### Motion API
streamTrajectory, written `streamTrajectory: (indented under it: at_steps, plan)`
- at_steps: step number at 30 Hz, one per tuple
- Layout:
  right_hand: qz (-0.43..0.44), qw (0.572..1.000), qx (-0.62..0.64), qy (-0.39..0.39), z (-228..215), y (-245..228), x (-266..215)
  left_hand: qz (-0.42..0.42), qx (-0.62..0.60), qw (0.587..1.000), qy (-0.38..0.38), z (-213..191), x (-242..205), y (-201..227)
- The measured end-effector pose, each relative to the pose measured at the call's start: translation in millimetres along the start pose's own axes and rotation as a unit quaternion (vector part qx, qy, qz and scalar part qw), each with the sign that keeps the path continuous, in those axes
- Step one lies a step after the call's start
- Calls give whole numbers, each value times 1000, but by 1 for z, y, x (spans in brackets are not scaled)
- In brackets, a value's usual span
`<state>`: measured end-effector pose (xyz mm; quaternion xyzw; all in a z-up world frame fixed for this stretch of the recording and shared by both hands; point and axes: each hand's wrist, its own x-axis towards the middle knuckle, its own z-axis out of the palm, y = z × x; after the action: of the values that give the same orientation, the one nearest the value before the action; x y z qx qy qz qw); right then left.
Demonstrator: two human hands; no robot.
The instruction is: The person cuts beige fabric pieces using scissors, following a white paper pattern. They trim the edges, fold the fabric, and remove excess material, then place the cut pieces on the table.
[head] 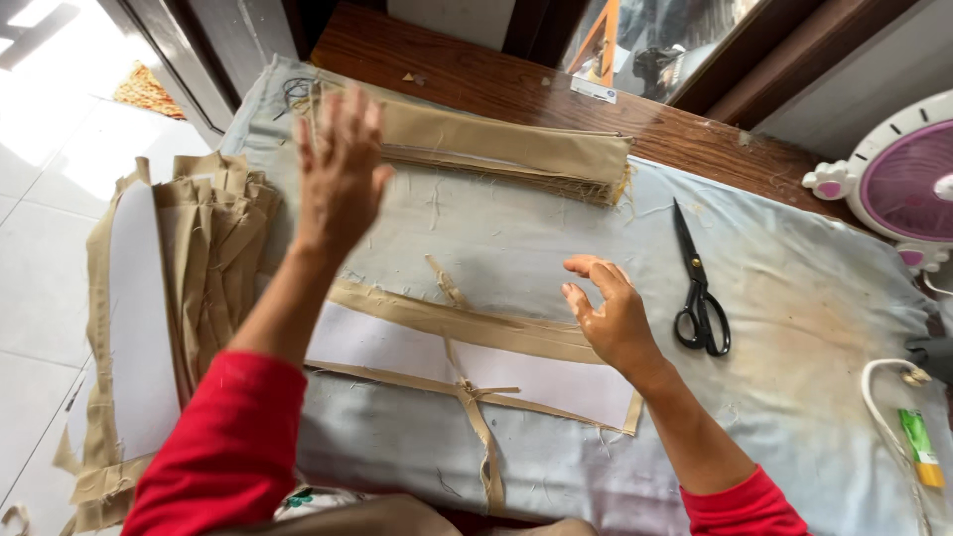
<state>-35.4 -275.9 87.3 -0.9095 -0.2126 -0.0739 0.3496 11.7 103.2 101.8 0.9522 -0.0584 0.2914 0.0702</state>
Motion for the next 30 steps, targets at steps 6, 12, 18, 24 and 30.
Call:
streamTrajectory:
  at_steps: [6, 12, 18, 24, 30]
  plan:
    - [20, 991, 120, 55, -36, -72, -22, 219, -149, 958, 112, -39, -71, 123]
    - [-46, 982, 150, 102, -54, -95, -65, 201, -336, 907, 155, -57, -124, 186]
    - [-156, 983, 88, 32, -58, -103, -108, 227, -416, 880, 37, -106, -151, 195]
    - [-233, 968, 95, 29, -60, -116, -123, 203, -516, 831, -28, -137, -161, 208]
    - [-164, 966, 187, -70, -60, -112, -160, 136, -627, 758, -116, -144, -185, 217]
